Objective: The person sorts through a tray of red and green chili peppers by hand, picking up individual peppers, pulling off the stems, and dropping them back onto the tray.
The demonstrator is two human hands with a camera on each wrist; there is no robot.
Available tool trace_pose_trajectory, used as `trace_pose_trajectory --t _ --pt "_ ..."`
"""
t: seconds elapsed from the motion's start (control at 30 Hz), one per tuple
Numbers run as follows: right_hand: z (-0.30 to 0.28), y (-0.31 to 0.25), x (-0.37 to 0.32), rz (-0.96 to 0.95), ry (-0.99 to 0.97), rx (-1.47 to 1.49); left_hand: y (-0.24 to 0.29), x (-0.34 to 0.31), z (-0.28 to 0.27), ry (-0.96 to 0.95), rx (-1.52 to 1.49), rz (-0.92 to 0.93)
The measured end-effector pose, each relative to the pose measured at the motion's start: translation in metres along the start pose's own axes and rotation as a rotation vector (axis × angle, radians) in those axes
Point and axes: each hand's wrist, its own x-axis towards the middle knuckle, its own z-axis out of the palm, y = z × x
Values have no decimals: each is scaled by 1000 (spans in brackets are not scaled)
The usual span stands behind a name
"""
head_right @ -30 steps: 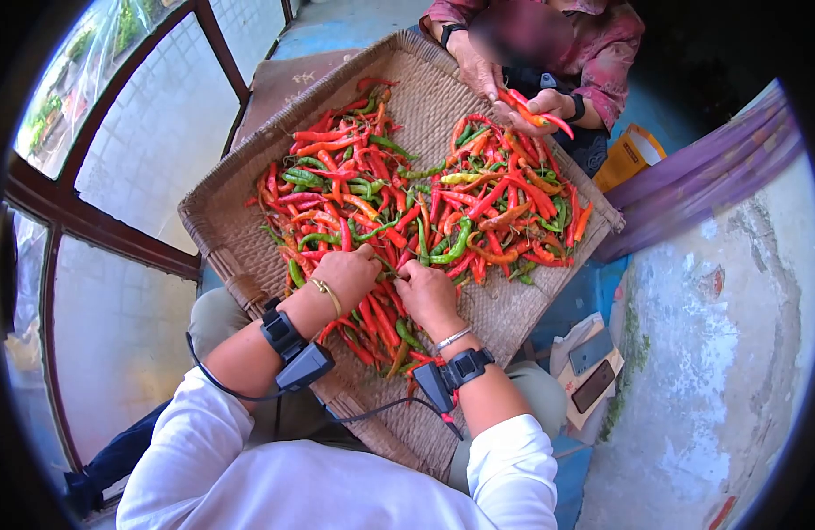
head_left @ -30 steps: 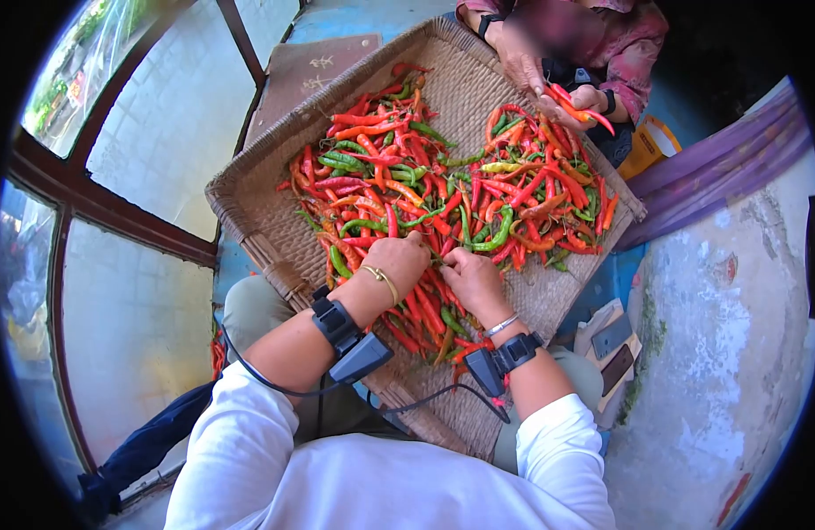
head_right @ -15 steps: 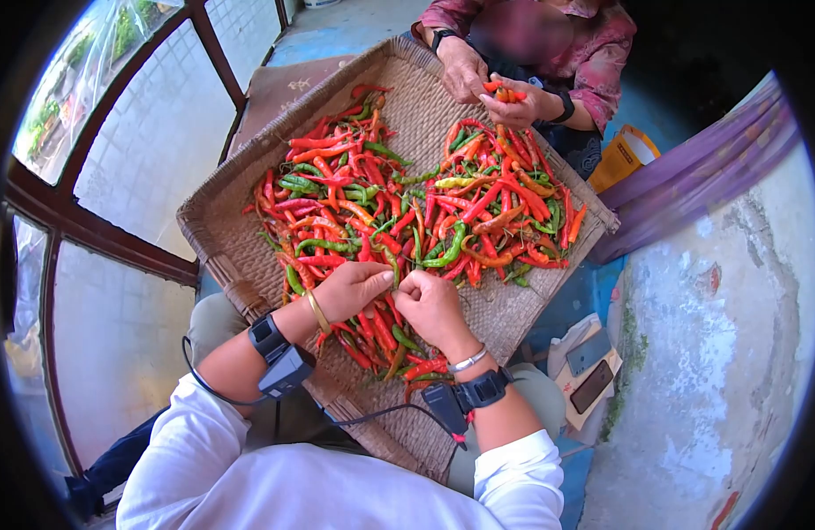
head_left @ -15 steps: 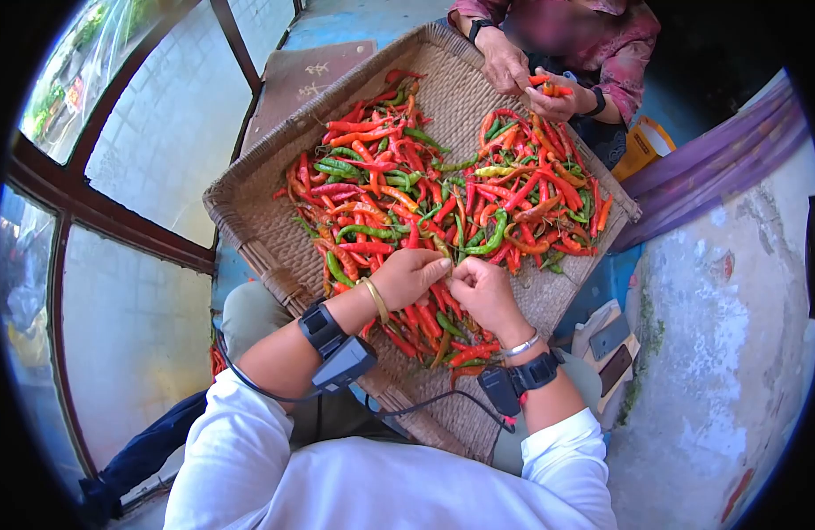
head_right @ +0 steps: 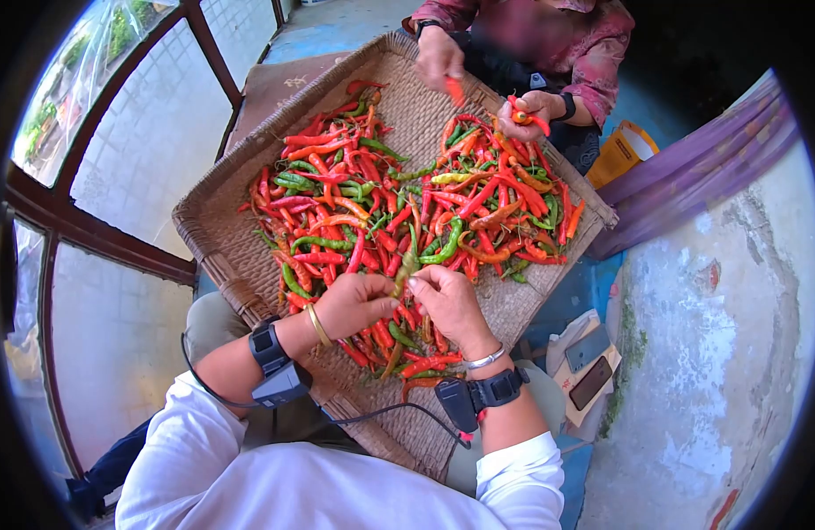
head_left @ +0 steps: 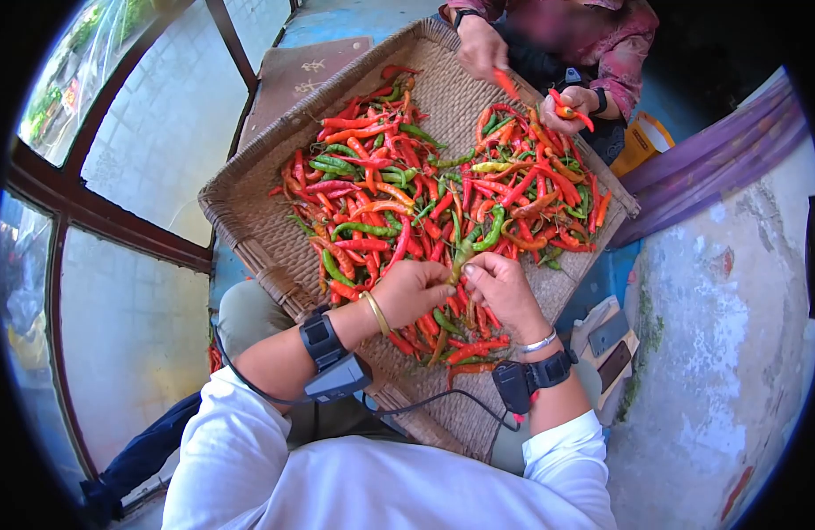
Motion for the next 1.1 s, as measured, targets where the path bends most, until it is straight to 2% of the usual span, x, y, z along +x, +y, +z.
trace_pose_trajectory --t 0.07,0.13,0.2,0.27,0.33,0.4,0.43,0.47,0.5,0.53,0.6,0.67,0.77,0.87,0.93,1.0,1.07,1.1 --pt "6 -2 -1 -4 -40 30 0 -3 2 -78 262 99" --pt "11 2 -1 -50 -114 43 -3 -4 3 -80 195 123" --pt "13 5 1 -74 -116 4 -1 -4 0 -152 322 73" --pt "10 7 3 66 -108 163 1 -3 -4 -213 393 73" --pt "5 11 9 99 -60 276 5 -4 -8 -275 462 73" --pt "-6 14 16 197 36 379 11 -7 -15 -222 891 123" --pt "-12 15 22 193 19 289 11 -7 -18 -222 891 121" --pt "-17 14 27 194 18 292 10 -6 -22 -118 966 91" --pt "-18 8 31 52 35 481 10 -5 -27 -11 1041 59" --pt "-19 -2 36 -92 50 669 9 -4 -31 -10 1043 55" --pt "-24 -25 42 -148 290 977 7 -1 -37 187 1143 29" --pt "-32 -14 46 -166 324 992 7 3 -39 209 1163 5" --pt "-27 8 39 16 129 679 -7 16 -38 220 1249 -28" --pt "-3 7 25 64 14 450 -6 20 -32 186 1215 -42" --pt "9 8 21 -36 -36 158 -1 21 -31 160 1119 -117" --pt "17 18 19 -163 -24 -99 -10 22 -28 199 1090 -101" --pt "24 24 17 -210 -25 -218 -17 25 -26 251 1064 -68" --pt "27 28 17 -238 -39 -240 -19 25 -26 219 1047 -37"
